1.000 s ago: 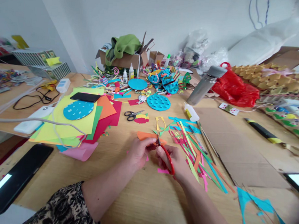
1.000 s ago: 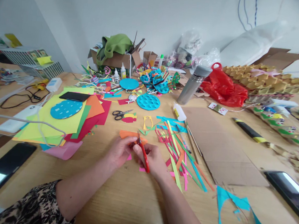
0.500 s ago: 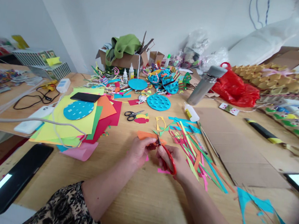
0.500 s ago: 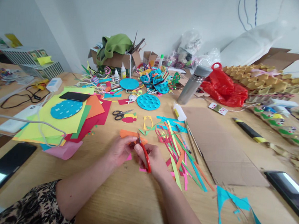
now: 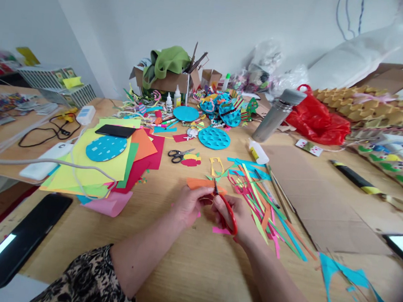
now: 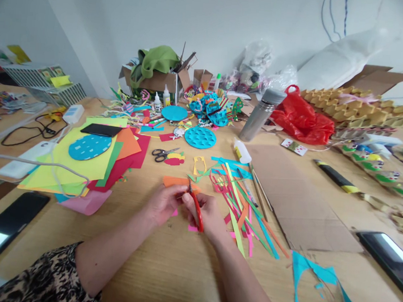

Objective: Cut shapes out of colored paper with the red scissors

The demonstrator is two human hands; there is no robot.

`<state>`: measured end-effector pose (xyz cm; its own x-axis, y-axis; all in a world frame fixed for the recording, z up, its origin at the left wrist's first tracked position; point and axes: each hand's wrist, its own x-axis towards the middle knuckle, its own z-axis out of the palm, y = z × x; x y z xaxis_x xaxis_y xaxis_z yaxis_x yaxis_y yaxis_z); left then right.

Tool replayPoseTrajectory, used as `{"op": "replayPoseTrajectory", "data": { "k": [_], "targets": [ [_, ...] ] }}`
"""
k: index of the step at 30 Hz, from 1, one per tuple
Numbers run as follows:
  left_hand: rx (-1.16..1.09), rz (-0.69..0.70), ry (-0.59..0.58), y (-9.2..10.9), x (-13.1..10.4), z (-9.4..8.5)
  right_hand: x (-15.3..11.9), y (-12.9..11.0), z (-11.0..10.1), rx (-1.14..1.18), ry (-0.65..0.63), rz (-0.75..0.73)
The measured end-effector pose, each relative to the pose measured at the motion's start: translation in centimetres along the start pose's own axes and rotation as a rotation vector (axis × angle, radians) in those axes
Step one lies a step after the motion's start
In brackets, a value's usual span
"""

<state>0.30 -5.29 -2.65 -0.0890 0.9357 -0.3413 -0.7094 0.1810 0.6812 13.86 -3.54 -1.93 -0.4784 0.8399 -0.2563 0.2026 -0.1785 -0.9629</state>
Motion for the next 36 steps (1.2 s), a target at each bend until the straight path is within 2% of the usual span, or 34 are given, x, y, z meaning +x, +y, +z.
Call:
{"op": "replayPoseTrajectory", "data": {
  "k": [9,29,36],
  "targets": [
    [0.002,0.063,0.028,-0.1,0.1,-0.1,0.0,-0.2,0.3,-0.022,0.014,0.028],
    [-0.005,0.036,0.026,0.4,0.2,0.1,-0.2,-0.5,0.0,-0.052,-0.042,0.024],
    [0.02,0.021,-0.013,0.4,0.2,-0.2,-0.3,-1.0,-0.4,-0.079,-0.082,0.018]
  ]
}}
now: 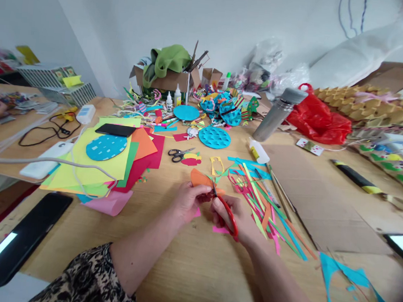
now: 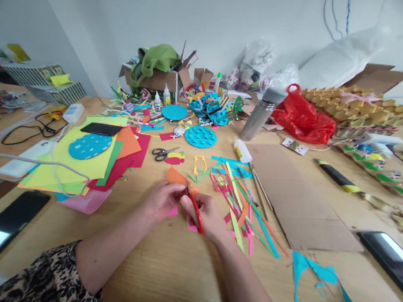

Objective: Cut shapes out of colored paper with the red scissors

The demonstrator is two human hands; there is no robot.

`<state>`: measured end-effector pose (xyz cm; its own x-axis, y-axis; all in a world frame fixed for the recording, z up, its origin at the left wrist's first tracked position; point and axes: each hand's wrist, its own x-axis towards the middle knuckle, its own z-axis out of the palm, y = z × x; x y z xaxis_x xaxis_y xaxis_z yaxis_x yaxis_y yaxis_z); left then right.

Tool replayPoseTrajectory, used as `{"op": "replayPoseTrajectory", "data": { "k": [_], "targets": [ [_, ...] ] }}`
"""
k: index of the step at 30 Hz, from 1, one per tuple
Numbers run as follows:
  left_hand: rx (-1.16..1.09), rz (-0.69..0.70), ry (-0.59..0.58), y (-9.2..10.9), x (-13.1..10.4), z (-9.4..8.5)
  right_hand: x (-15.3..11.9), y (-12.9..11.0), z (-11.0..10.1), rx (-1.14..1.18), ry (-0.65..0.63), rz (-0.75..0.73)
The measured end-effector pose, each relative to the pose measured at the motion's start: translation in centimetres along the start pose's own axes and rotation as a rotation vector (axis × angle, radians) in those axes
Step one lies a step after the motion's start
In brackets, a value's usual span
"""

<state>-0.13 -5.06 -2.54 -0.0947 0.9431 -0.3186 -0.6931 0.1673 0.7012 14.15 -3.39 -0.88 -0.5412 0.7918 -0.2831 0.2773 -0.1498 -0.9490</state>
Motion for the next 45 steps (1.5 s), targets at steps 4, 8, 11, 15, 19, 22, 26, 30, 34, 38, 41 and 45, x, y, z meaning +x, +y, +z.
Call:
{"op": "replayPoseTrajectory", "data": {
  "k": [4,8,11,15,19,22,26,30,34,38,41,45],
  "targets": [
    [0.023,-0.018,-0.002,0.3,0.0,-0.1,-0.2,-0.4,-0.2,0.003,-0.01,0.013],
    [0.035,-0.035,-0.009,0.6,0.0,-0.1,-0.3,-0.7,-0.2,0.002,-0.016,0.03],
    [0.04,-0.037,-0.007,0.6,0.1,-0.2,-0.4,-0.9,-0.2,-0.003,-0.011,0.047],
    [0.046,-0.047,-0.01,0.7,0.1,-0.2,-0.5,-1.2,-0.1,0.003,-0.002,0.057],
    [0.057,-0.064,-0.03,0.6,0.1,-0.4,-0.6,-1.2,-0.1,0.012,0.008,0.053],
    [0.071,-0.079,-0.048,0.4,0.2,-0.5,-0.5,-1.0,-0.1,0.01,0.02,0.046],
    [0.058,-0.064,-0.041,0.2,0.2,-0.5,-0.4,-0.8,0.0,0.006,0.032,0.042],
    [0.016,-0.043,-0.017,0.2,0.2,-0.4,-0.4,-0.9,0.1,0.003,0.035,0.043],
    [0.009,-0.034,-0.017,0.3,0.2,-0.3,-0.4,-1.0,0.1,0.012,0.023,0.047],
    [0.038,-0.037,-0.022,0.4,0.2,-0.4,-0.4,-1.0,-0.1,0.008,0.006,0.035],
    [0.062,-0.047,-0.018,0.5,0.2,-0.4,-0.4,-1.1,-0.3,-0.029,-0.013,0.037],
    [0.092,-0.049,-0.023,0.5,0.2,-0.6,-0.4,-1.0,-0.5,-0.066,-0.036,0.036]
  ]
}}
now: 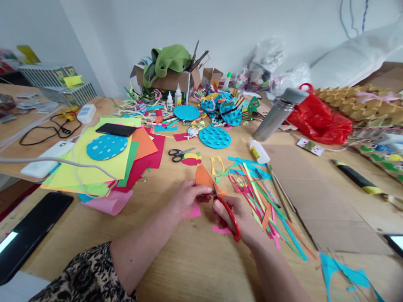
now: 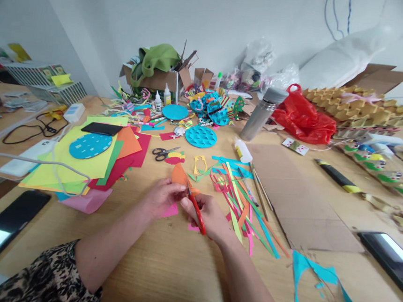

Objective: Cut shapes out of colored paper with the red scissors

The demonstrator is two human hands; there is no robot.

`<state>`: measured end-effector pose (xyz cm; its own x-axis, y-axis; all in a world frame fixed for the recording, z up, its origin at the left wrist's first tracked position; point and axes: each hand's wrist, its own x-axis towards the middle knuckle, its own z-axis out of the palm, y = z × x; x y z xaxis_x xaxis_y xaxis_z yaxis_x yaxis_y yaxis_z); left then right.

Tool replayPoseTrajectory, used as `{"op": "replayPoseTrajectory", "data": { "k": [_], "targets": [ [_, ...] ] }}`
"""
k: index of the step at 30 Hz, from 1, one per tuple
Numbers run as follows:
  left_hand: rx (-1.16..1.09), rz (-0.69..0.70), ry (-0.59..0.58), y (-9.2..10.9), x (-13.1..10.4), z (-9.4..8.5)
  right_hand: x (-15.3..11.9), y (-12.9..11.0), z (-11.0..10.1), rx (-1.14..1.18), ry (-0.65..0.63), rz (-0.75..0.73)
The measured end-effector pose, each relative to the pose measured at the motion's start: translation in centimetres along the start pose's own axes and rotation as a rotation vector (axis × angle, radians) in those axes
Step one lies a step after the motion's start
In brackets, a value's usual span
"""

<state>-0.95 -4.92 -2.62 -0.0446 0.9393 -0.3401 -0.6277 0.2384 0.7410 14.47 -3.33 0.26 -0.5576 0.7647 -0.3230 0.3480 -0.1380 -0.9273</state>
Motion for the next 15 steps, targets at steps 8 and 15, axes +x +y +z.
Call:
{"op": "replayPoseTrajectory", "data": {
  "k": [8,15],
  "targets": [
    [0.059,0.012,-0.009,0.07,0.09,-0.28,0.08,0.13,-0.12,-0.006,-0.016,0.002],
    [0.069,-0.004,-0.011,0.3,0.0,-0.31,0.1,0.55,-0.27,0.015,-0.026,0.009]
  ]
}}
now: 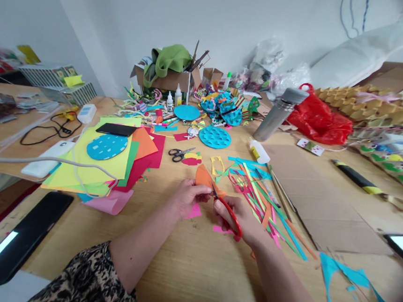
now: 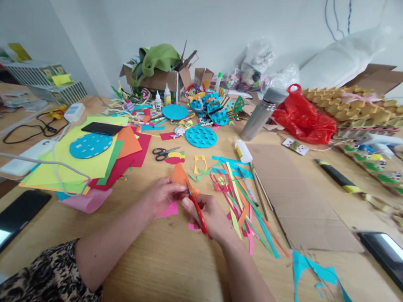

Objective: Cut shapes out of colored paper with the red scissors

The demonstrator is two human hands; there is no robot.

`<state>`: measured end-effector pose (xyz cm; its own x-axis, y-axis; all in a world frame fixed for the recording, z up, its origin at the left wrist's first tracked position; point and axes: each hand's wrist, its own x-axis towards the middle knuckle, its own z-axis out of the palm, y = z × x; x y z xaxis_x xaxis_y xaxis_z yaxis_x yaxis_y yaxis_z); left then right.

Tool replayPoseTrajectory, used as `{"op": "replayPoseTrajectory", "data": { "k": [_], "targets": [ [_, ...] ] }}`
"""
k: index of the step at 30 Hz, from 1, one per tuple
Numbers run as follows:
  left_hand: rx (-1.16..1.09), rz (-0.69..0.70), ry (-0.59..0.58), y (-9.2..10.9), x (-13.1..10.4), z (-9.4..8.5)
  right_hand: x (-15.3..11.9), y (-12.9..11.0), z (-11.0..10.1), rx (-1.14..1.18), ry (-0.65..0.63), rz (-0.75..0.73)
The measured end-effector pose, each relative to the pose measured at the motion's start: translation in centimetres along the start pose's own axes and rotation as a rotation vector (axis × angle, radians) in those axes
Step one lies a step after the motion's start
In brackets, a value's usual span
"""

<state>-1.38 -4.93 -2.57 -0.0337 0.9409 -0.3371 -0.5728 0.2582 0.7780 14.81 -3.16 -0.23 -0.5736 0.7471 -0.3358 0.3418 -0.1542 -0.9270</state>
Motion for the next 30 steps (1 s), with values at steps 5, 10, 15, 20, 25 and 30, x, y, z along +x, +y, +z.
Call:
{"op": "replayPoseTrajectory", "data": {
  "k": [5,10,15,20,25,30],
  "targets": [
    [-0.007,-0.004,-0.008,0.0,0.01,0.05,0.07,-0.08,0.02,-0.004,0.019,-0.01],
    [-0.017,-0.008,-0.016,-0.26,0.15,0.08,0.11,-0.03,0.05,0.004,0.046,-0.009],
    [-0.027,0.017,-0.013,-0.37,0.24,0.01,0.13,0.2,0.07,0.001,0.058,-0.002],
    [-0.022,0.014,-0.006,-0.35,0.21,-0.03,0.1,0.09,0.11,0.006,0.055,-0.005],
    [-0.004,0.009,-0.005,-0.26,0.13,-0.03,0.11,-0.09,0.1,-0.01,0.04,-0.001],
    [0.006,-0.004,0.0,-0.02,0.05,0.08,0.15,-0.07,-0.02,-0.012,0.023,-0.001]
  ]
}}
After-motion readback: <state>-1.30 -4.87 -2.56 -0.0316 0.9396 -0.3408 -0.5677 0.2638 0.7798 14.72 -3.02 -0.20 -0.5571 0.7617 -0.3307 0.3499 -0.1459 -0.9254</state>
